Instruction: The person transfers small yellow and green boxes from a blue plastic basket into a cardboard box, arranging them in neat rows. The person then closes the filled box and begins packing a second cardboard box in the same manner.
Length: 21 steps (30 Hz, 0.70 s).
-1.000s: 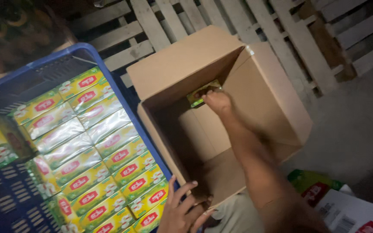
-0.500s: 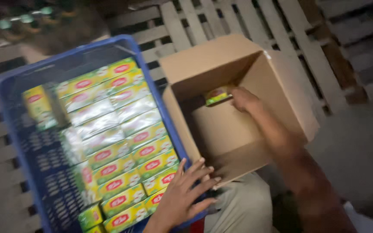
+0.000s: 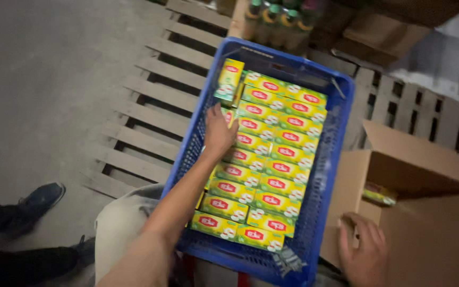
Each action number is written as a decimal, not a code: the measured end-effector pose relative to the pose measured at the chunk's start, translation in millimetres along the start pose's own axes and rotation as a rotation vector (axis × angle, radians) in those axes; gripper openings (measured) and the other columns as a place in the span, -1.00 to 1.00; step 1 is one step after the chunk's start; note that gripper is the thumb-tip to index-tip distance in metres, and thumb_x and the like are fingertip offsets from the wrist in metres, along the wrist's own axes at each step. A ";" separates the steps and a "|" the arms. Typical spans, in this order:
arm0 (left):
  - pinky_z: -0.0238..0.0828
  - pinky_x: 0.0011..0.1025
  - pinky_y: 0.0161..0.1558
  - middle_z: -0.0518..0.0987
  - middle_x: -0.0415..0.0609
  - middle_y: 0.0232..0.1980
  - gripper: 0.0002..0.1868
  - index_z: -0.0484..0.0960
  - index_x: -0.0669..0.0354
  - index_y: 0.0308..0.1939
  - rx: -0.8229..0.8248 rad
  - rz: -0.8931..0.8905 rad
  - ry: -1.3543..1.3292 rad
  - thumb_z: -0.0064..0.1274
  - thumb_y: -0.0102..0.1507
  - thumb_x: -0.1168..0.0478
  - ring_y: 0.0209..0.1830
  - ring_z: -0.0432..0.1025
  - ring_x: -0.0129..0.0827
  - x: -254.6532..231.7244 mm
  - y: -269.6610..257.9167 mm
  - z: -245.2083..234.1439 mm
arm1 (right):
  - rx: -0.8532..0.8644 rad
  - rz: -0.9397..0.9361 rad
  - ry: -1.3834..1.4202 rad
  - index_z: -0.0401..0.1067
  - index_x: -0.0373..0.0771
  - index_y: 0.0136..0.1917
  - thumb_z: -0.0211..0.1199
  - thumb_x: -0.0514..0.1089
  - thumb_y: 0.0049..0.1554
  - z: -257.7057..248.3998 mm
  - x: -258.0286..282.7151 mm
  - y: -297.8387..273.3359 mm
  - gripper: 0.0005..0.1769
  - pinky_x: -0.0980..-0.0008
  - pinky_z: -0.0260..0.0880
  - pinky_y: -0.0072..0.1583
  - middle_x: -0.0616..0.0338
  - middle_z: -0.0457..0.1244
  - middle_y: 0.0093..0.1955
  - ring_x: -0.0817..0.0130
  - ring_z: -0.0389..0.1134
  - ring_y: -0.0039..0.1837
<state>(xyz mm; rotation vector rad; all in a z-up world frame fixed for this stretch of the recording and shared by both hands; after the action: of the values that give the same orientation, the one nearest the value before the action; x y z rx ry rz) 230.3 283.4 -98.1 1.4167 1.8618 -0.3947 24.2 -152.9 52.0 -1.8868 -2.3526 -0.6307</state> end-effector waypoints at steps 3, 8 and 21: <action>0.23 0.08 0.56 0.06 0.44 0.75 -0.03 0.04 0.31 0.74 0.191 -0.224 0.154 0.24 0.40 0.08 0.68 0.11 0.33 -32.5 35.6 -7.6 | -0.174 -0.018 -0.032 0.65 -0.17 0.33 0.40 -0.20 0.37 12.3 8.5 -4.1 -0.73 0.15 0.40 0.54 0.08 0.46 0.44 0.11 0.48 0.43; 0.30 -0.04 0.46 0.25 0.22 0.68 0.07 0.04 0.10 0.76 0.081 -0.193 0.659 0.17 0.37 -0.31 0.55 0.24 0.10 -21.9 57.4 53.0 | -0.128 0.043 0.101 0.62 -0.28 0.33 0.40 -0.18 0.29 35.6 -4.5 -13.9 -0.64 0.09 0.46 0.53 -0.16 0.32 0.55 -0.03 0.45 0.47; 0.73 -0.07 0.13 0.12 0.18 0.66 -0.20 0.28 0.05 0.66 -0.018 -0.356 -0.026 0.29 0.37 0.26 0.59 0.24 0.08 -65.5 58.8 0.5 | -0.114 0.055 0.117 0.62 -0.27 0.27 0.38 -0.16 0.24 41.9 -4.9 -10.9 -0.66 0.20 0.47 0.45 -0.14 0.31 0.59 0.09 0.46 0.44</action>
<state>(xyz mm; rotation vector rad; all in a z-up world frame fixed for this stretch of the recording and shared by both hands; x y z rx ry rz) 291.6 257.8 -40.3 1.0602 2.0926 -0.5658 23.7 -144.6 9.3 -1.8948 -2.2304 -0.8613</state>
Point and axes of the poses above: each hand's wrist, its own y-axis towards the middle knuckle, its own z-axis out of the palm, x = y × z, the point moved 2 cm from there along y, towards the middle knuckle
